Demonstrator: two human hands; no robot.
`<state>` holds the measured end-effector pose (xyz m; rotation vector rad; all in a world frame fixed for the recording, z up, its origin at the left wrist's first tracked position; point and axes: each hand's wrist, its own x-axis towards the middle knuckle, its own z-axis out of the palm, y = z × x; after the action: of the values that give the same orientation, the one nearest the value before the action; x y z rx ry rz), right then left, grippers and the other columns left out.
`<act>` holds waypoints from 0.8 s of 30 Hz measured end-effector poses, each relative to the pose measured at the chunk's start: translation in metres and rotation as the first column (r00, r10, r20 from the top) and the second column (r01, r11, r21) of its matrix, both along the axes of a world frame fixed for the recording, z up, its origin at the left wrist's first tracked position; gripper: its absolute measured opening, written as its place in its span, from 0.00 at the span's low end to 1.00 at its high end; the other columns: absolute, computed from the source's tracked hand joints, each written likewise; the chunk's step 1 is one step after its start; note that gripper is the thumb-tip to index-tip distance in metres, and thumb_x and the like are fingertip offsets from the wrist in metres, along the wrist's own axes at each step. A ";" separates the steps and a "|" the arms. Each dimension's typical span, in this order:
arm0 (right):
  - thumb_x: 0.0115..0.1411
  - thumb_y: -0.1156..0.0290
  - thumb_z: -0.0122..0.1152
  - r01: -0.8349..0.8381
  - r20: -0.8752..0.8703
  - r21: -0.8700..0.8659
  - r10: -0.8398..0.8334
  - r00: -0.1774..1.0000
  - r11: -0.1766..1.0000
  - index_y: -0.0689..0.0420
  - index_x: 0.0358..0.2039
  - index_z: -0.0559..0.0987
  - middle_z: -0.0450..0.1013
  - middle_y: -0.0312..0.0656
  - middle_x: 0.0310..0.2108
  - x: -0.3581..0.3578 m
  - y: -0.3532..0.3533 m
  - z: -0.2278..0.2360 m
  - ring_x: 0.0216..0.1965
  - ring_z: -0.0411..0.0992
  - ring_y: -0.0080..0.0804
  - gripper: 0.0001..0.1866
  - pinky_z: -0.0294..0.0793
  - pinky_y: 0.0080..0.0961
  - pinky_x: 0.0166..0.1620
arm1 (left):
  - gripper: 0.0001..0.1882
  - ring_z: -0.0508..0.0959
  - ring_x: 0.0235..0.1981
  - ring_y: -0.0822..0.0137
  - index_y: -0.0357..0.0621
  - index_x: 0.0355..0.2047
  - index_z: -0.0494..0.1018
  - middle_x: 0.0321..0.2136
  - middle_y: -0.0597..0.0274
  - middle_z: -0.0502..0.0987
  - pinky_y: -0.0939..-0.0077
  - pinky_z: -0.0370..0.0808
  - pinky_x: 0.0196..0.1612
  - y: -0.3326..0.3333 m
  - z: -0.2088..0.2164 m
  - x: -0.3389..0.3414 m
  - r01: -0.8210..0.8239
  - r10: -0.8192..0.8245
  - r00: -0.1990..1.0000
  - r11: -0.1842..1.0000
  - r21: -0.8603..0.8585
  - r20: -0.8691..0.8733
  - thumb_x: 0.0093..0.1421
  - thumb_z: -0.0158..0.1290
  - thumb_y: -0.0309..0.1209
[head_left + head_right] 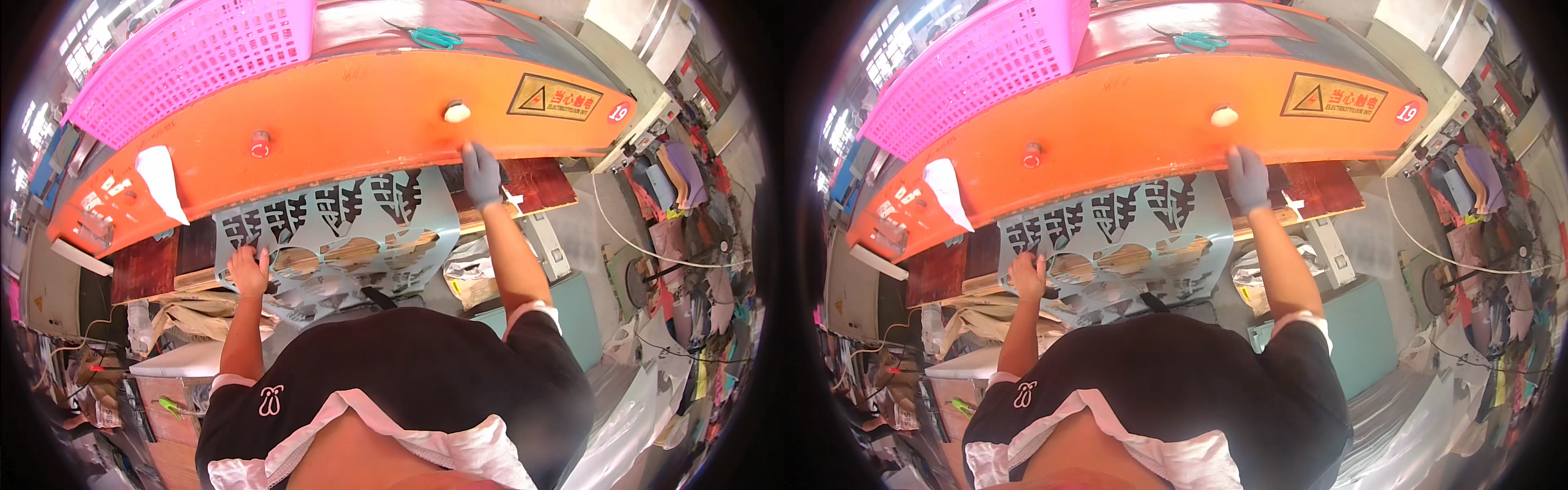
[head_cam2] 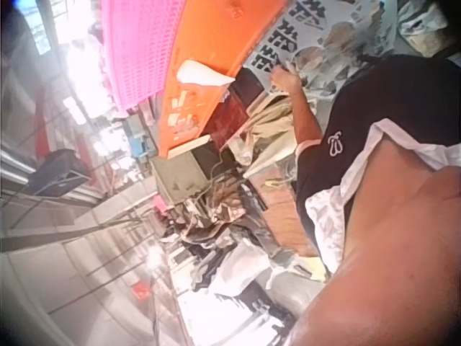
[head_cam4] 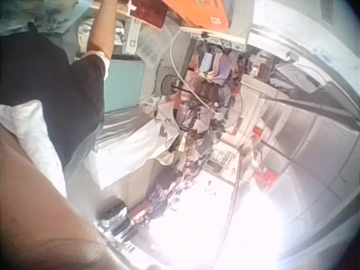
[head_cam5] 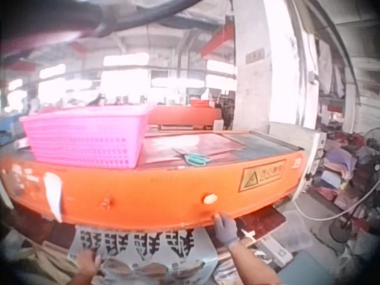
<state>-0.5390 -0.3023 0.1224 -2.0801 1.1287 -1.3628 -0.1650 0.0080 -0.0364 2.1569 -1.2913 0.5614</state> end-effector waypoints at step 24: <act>0.58 0.55 0.51 0.059 -0.696 -0.150 -0.148 0.703 0.987 0.52 0.24 0.80 0.73 0.45 0.30 -0.047 -0.009 -0.132 0.33 0.70 0.49 0.16 0.68 0.43 0.39 | 0.15 0.70 0.35 0.54 0.45 0.29 0.68 0.28 0.59 0.71 0.59 0.62 0.40 -0.008 -0.010 0.015 -0.045 0.044 0.999 0.998 0.043 0.009 0.56 0.50 0.44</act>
<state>-0.5864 -0.3114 -0.0098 -2.7755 1.4922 -0.6452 -0.1497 0.0004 -0.0463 2.2257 -1.2732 0.5652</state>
